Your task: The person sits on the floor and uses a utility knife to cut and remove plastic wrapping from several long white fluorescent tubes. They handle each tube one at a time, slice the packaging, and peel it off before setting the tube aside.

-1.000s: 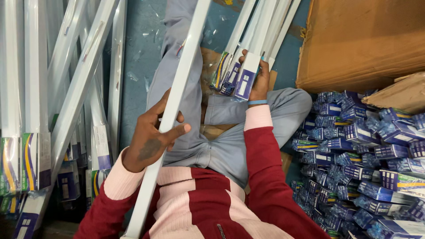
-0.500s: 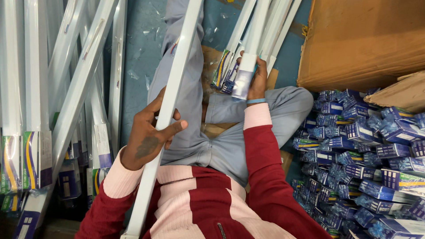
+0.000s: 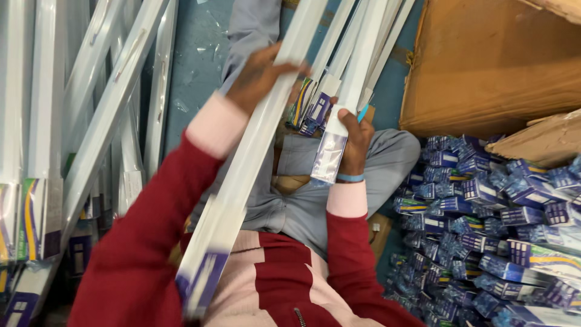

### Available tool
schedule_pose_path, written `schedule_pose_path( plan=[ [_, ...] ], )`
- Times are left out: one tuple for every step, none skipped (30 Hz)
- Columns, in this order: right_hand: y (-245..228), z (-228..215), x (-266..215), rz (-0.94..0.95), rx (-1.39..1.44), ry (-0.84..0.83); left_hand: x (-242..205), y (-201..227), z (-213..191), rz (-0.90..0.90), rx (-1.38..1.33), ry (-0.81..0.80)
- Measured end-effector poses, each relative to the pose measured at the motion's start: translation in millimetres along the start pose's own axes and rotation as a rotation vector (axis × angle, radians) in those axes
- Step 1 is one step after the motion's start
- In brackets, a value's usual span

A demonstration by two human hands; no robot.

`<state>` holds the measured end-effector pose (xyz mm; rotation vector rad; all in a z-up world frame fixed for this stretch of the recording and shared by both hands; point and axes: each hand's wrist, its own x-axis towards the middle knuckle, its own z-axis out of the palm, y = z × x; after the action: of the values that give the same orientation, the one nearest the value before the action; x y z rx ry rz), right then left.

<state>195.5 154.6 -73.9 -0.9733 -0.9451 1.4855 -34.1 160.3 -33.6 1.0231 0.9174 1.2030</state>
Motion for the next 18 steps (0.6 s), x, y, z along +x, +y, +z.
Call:
schedule_pose_path(
  plan=[
    [-2, -1, -4, -0.003, -0.012, 0.020, 16, -4, 3, -0.131, -0.128, 0.044],
    [-5, -4, -8, -0.006, -0.023, 0.040, 33, -10, 7, -0.261, -0.254, 0.090],
    [-11, -9, -11, -0.011, -0.044, 0.046, 45, -16, 10, -0.391, -0.379, 0.135],
    [-19, -16, -13, -0.016, -0.065, 0.053, 46, -26, 10, -0.396, -0.342, 0.107],
    [-25, -23, -16, -0.017, -0.080, 0.066, 39, -39, 10, -0.408, -0.302, 0.079],
    [-33, -31, -16, -0.015, -0.113, 0.065, 31, -53, 10, -0.420, -0.261, 0.050],
    [-41, -39, -19, -0.009, -0.140, 0.073, 19, -66, 5, -0.381, -0.336, 0.027],
    [-44, -44, -22, -0.003, -0.167, 0.081, 8, -77, -1, -0.343, -0.410, 0.005],
    [-46, -46, -26, 0.002, -0.170, 0.077, 1, -87, -5, -0.305, -0.486, -0.018],
    [-48, -47, -30, 0.007, -0.173, 0.074, -3, -94, -8, -0.330, -0.482, 0.044],
    [-51, -47, -32, 0.006, -0.178, 0.066, -3, -98, -10, -0.346, -0.479, 0.105],
    [-52, -44, -35, 0.002, -0.191, 0.078, -1, -100, -11, -0.363, -0.475, 0.166],
    [-50, -38, -37, -0.002, -0.200, 0.087, 3, -100, -11, -0.354, -0.531, 0.150],
    [-49, -33, -40, -0.006, -0.210, 0.096, 8, -100, -9, -0.346, -0.587, 0.135],
    [-48, -27, -45, -0.022, -0.204, 0.080, 11, -98, -8, -0.339, -0.641, 0.124],
    [-48, -21, -50, -0.037, -0.198, 0.065, 15, -96, -8, -0.286, -0.563, 0.099],
    [-48, -16, -56, -0.052, -0.193, 0.049, 21, -93, -9, -0.232, -0.485, 0.075],
    [-47, -10, -60, -0.060, -0.245, 0.052, 26, -91, -10, -0.179, -0.407, 0.050]
  ],
)
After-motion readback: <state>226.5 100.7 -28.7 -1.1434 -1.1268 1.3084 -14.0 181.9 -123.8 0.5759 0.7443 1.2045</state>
